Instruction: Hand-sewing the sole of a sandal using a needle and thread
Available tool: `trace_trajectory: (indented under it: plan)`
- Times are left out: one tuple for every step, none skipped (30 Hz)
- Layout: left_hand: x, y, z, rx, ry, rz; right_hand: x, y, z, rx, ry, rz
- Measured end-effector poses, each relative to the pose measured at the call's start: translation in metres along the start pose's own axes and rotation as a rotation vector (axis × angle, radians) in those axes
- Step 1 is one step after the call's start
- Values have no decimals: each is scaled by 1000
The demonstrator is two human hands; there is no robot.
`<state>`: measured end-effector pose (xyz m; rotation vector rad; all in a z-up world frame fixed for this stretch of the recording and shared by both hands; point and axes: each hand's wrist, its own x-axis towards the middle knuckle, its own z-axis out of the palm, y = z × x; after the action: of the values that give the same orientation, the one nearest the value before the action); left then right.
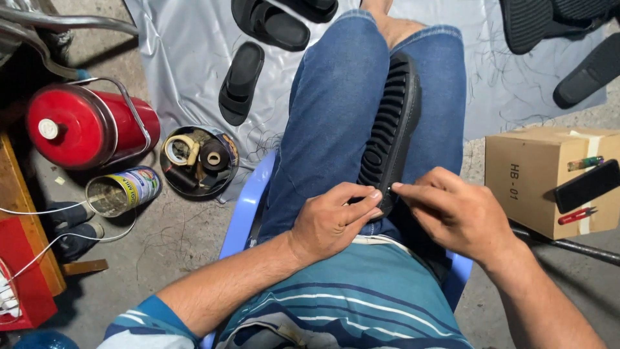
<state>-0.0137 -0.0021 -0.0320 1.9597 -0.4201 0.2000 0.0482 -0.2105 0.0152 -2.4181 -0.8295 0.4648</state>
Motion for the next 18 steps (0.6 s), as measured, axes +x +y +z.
trace_trajectory:
  plan:
    - [-1, 1, 0, -5, -4, -7, 0, -1, 3, 4, -6, 6]
    - [0, 0, 1, 12, -6, -1, 3, -1, 4, 51, 45, -33]
    - [1, 0, 2, 30, -9, 5, 6, -1, 5, 99, 95, -72]
    - [3, 0, 2, 31, -4, 3, 8, -2, 6, 97, 91, -77]
    - [5, 0, 2, 40, -11, 29, 10, -3, 7, 125, 131, -86]
    - [5, 0, 1, 49, -20, 51, 11, -4, 9, 155, 170, -94]
    - [4, 0, 2, 50, -16, 47, 11, -3, 10, 156, 165, -96]
    - [3, 0, 3, 58, -30, 45, 10, -2, 11, 148, 168, -104]
    - [3, 0, 4, 66, -44, 44, 10, -1, 12, 139, 170, -111]
    - [2, 1, 5, 66, -41, 45, 9, -3, 11, 136, 170, -113]
    - [2, 2, 5, 99, -44, 46, 8, -5, 10, 137, 174, -115]
    - [1, 3, 5, 135, -45, 46, 8, -6, 8, 138, 178, -122]
    - [0, 2, 5, 137, -40, 48, 6, -6, 8, 135, 177, -127]
    - [-2, 1, 3, 122, -74, 17, 5, -6, 9, 101, 195, -151]
    - [-4, 0, 3, 107, -108, -15, 3, -6, 9, 68, 212, -175]
    - [-3, -1, -3, 110, -108, -14, 2, -6, 9, 69, 215, -177]
    - [0, -2, -8, 153, -146, -57, 1, -5, 9, -29, 222, -177]
    - [1, -2, -14, 191, -196, -97, -2, -7, 10, -124, 235, -164]
